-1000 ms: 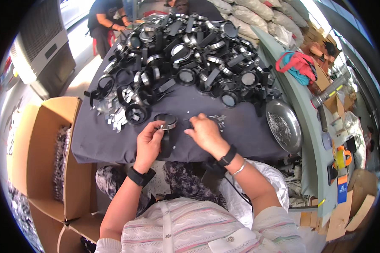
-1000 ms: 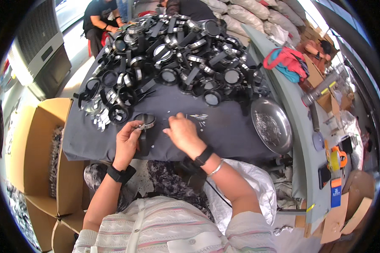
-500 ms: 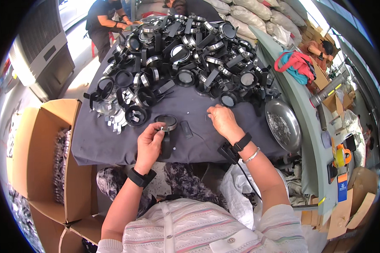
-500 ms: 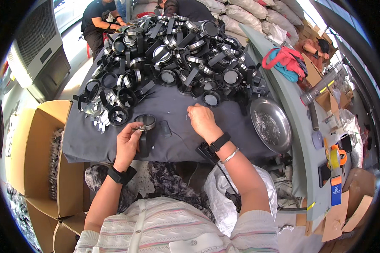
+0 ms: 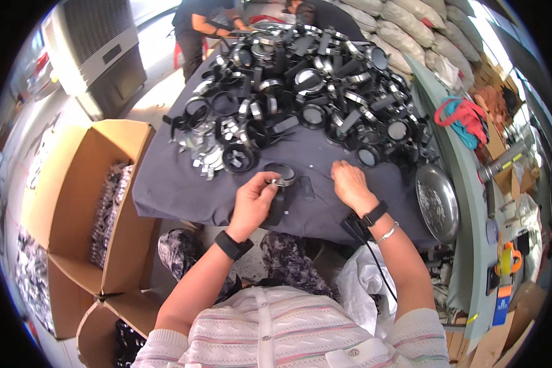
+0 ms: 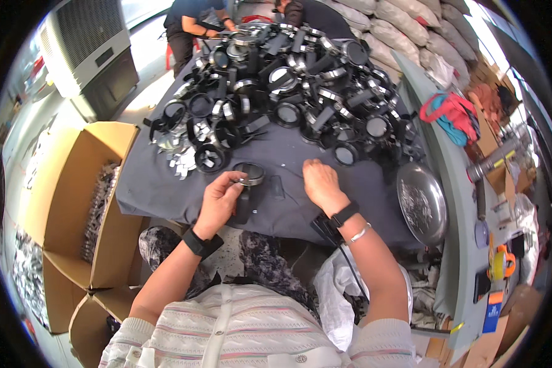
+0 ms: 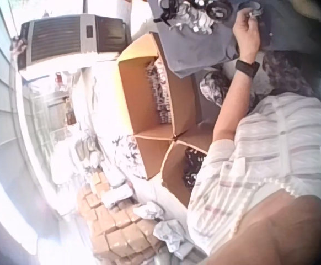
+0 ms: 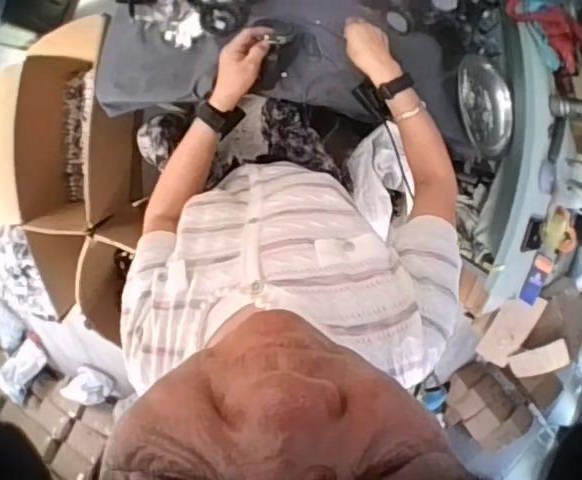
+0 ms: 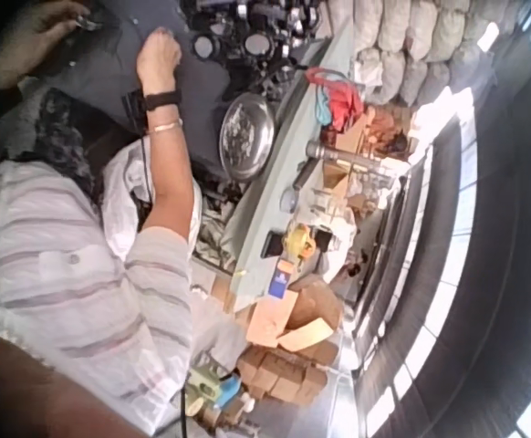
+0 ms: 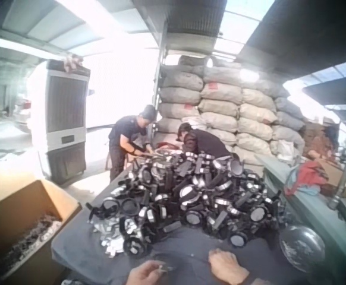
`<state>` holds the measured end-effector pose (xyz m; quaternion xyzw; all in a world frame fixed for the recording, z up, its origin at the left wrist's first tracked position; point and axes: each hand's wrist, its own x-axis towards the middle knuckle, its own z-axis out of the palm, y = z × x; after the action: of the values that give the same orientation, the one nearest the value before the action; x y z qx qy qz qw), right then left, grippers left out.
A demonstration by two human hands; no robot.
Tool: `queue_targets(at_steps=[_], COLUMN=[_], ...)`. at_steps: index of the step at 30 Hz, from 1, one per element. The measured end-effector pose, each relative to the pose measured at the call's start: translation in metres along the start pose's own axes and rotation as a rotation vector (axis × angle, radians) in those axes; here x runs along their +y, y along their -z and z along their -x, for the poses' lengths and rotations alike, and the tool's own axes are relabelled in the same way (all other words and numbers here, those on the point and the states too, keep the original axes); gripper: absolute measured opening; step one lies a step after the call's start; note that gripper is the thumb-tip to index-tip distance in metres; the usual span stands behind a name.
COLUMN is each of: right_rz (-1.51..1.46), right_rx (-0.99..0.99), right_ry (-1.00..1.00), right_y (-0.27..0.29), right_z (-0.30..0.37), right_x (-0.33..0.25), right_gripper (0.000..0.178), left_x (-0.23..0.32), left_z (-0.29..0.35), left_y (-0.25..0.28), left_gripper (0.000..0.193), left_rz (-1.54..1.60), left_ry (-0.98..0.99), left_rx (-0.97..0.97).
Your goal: The recorder is assembling small circular components, possibly caster wheels or similar hardware, by inserting small pins or rivets into the metal housings.
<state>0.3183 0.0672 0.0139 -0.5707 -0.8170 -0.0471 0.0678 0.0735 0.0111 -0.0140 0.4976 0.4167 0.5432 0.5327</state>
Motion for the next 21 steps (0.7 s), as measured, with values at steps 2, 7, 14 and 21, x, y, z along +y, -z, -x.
queue_targets(at_steps=[2,7,14,21], right_rz=[0.014,0.073,-0.353,-0.282], right_rx=[-0.014,-0.079,0.14,-0.021], right_ry=[0.019,0.023,0.354,0.713], right_y=[0.003,0.015,0.065,0.05], right_z=[0.0,-0.008,-0.044,-0.106], right_x=[-0.004,-0.02,-0.095,-0.196], right_gripper=[0.009,0.01,0.009,0.005], left_x=[-0.002,-0.002,0.0,-0.013], left_z=[0.0,0.0,-0.001,0.0], left_y=[0.0,0.002,0.003,0.008], left_gripper=[0.017,0.018,0.017,0.008], left_rz=[-0.046,-0.046,-0.041,-0.205], left_ry=[-0.082,-0.103,-0.018,-0.38], left_rx=[0.004,0.009,0.014,0.007])
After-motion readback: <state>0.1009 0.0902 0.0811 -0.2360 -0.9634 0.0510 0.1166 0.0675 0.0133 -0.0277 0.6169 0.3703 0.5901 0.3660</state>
